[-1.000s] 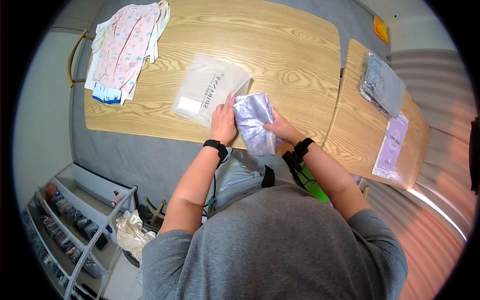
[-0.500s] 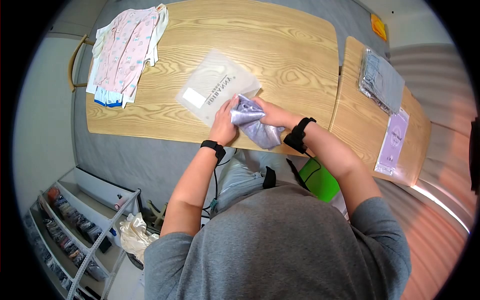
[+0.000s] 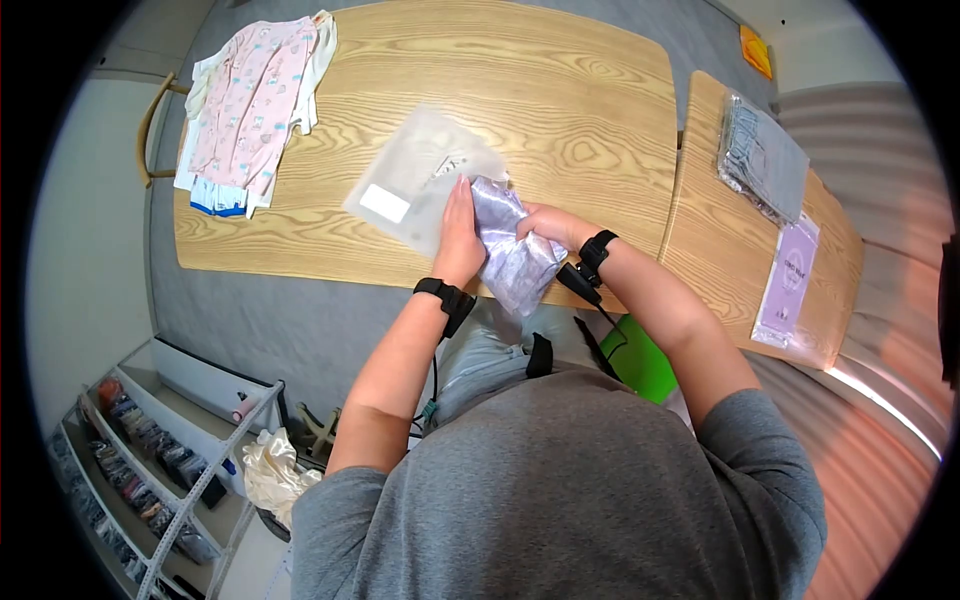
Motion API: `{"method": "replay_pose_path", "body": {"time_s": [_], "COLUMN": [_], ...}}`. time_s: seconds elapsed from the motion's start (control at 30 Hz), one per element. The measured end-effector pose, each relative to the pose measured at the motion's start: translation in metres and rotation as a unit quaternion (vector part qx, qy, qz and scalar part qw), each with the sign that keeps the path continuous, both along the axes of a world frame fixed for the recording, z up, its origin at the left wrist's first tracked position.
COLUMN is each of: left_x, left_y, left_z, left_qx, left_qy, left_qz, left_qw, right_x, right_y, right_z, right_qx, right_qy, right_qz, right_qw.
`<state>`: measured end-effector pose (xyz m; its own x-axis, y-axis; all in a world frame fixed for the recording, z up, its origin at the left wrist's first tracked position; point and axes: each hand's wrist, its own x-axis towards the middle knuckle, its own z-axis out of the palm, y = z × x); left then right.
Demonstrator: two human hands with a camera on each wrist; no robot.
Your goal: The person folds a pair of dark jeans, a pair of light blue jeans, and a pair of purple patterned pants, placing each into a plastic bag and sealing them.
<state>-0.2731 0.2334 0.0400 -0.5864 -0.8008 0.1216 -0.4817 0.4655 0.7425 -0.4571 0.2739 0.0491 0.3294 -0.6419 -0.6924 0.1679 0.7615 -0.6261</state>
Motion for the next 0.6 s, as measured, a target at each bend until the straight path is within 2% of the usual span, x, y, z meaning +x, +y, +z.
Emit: {"method": "replay_pose_path", "body": {"time_s": [0.03,0.13,0.2,0.33,0.43,0.47,0.57,0.6], "left_x": [-0.002,-0.004,-0.003,-0.006,-0.010,-0.012,-0.015,-0.015], "left_y": [0.000,-0.001,0.000,0.003,0.004,0.005,0.011,0.014], "left_z": [0.001,0.007,0.003,0.000,0.006,0.009,0.016,0.017], "left_qx": [0.025,0.008,0.005,-0.003,-0.033,-0.033,-0.033,-0.043], "left_qy": [0.010,-0.003,-0.021,-0.050,-0.077,-0.077,-0.130,-0.156], "left_qz": [0.008,0.003,0.008,0.041,0.002,0.000,-0.010,-0.019], "left_qw": [1.000,1.000,1.000,0.998,0.996,0.996,0.991,0.987], "right_x": [0.000,0.000,-0.002,-0.005,0.001,0.002,0.003,0.002], "right_y": [0.001,0.001,0.001,0.002,0.003,0.001,-0.005,-0.006], "right_z": [-0.004,-0.011,-0.021,-0.027,-0.020,-0.020,-0.005,-0.002], "right_qx": [0.000,0.024,0.056,0.127,0.017,0.017,-0.003,-0.003], "right_qy": [-0.001,0.007,-0.049,-0.087,0.029,0.029,0.131,0.131], "right_qz": [-0.001,-0.031,-0.094,-0.110,-0.045,-0.047,0.095,0.093], "right_qw": [1.000,0.999,0.993,0.982,0.998,0.998,0.987,0.987]}}
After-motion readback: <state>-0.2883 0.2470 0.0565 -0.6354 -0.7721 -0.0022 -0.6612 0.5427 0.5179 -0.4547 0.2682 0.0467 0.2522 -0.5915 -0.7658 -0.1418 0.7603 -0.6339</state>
